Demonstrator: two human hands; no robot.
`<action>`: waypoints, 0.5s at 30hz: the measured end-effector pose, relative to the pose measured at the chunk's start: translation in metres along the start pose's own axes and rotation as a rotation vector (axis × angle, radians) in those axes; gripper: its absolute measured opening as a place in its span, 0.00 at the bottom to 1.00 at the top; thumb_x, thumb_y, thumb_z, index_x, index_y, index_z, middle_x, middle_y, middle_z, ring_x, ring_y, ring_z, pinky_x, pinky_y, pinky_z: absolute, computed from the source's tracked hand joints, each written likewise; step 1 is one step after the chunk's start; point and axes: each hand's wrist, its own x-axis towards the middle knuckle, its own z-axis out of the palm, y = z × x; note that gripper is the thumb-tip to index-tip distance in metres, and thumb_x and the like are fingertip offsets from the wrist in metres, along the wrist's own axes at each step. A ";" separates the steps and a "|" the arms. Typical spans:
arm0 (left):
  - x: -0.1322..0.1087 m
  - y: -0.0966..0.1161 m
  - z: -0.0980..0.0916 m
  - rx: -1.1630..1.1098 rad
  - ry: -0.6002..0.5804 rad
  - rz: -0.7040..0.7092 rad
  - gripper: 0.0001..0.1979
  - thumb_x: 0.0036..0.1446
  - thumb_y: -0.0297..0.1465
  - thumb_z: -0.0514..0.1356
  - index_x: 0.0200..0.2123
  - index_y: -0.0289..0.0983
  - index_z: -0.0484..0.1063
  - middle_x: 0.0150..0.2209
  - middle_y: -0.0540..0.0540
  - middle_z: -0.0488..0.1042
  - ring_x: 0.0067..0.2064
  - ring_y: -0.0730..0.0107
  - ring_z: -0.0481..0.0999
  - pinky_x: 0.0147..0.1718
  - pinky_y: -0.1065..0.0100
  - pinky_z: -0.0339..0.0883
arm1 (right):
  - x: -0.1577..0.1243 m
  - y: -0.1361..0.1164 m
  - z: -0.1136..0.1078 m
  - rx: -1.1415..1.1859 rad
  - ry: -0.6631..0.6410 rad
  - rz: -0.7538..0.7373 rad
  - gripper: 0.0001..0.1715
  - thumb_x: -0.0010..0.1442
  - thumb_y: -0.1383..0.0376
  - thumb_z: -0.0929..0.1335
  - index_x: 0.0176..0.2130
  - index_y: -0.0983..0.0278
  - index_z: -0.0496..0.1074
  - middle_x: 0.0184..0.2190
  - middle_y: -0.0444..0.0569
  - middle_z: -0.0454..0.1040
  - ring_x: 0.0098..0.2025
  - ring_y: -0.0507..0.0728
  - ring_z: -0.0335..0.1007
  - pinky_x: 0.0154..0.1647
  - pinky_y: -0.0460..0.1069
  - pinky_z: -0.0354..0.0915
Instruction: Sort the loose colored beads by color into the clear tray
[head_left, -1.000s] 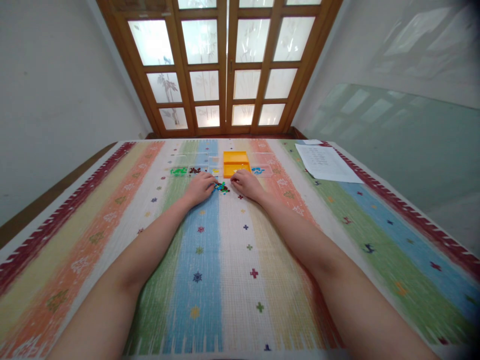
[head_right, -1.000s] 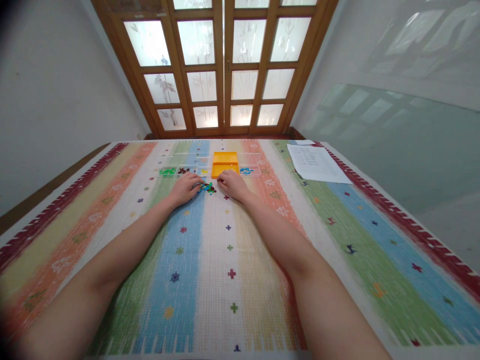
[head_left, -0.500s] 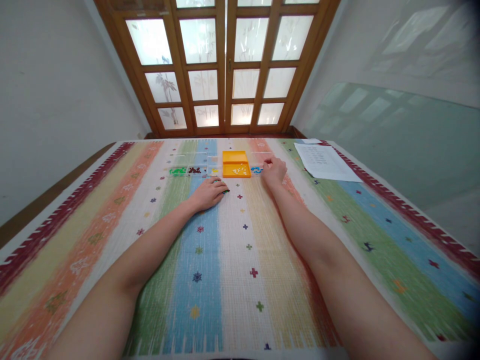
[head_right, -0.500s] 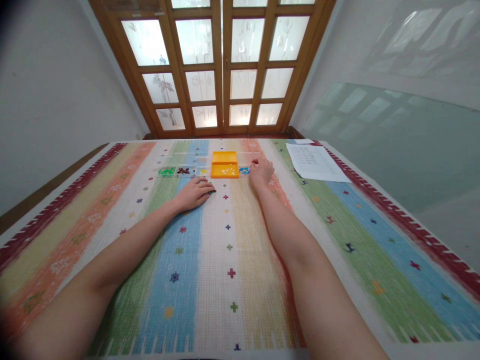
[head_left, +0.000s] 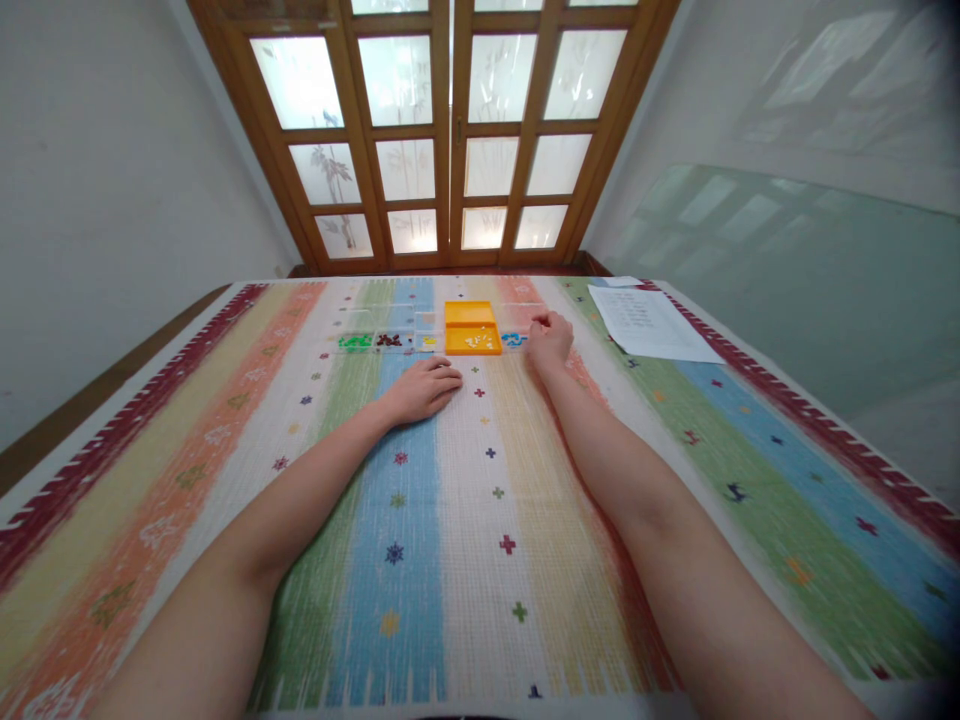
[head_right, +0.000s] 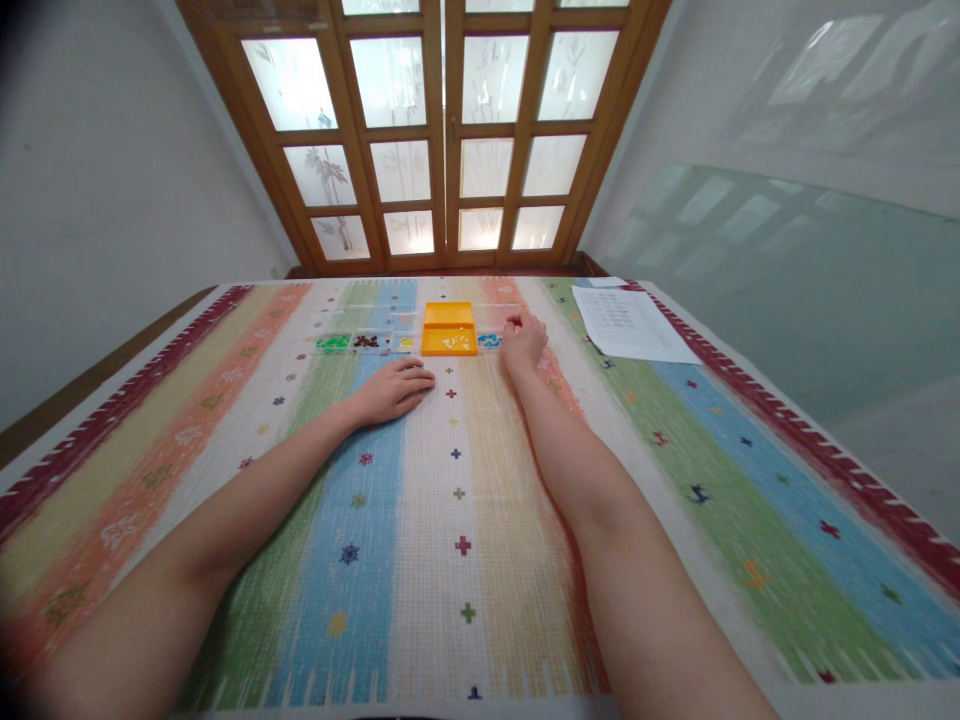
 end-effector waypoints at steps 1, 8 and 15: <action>0.000 0.001 0.000 -0.005 -0.005 0.001 0.19 0.72 0.34 0.54 0.59 0.44 0.79 0.60 0.44 0.78 0.67 0.54 0.67 0.68 0.49 0.61 | 0.001 0.001 0.001 0.013 0.008 -0.002 0.15 0.62 0.66 0.62 0.42 0.63 0.77 0.44 0.56 0.79 0.49 0.65 0.69 0.55 0.59 0.63; 0.000 0.001 0.002 -0.031 -0.026 0.009 0.19 0.73 0.33 0.53 0.59 0.45 0.79 0.59 0.46 0.79 0.66 0.55 0.67 0.67 0.51 0.62 | 0.012 0.016 0.001 0.070 0.094 0.069 0.16 0.61 0.66 0.61 0.42 0.63 0.76 0.41 0.54 0.80 0.45 0.63 0.72 0.50 0.56 0.66; 0.001 -0.003 0.004 -0.057 0.047 -0.003 0.19 0.73 0.30 0.52 0.58 0.43 0.79 0.58 0.44 0.79 0.63 0.58 0.70 0.66 0.51 0.64 | 0.011 0.020 0.003 0.072 0.072 0.095 0.17 0.62 0.65 0.61 0.44 0.64 0.76 0.42 0.54 0.80 0.45 0.63 0.72 0.49 0.55 0.65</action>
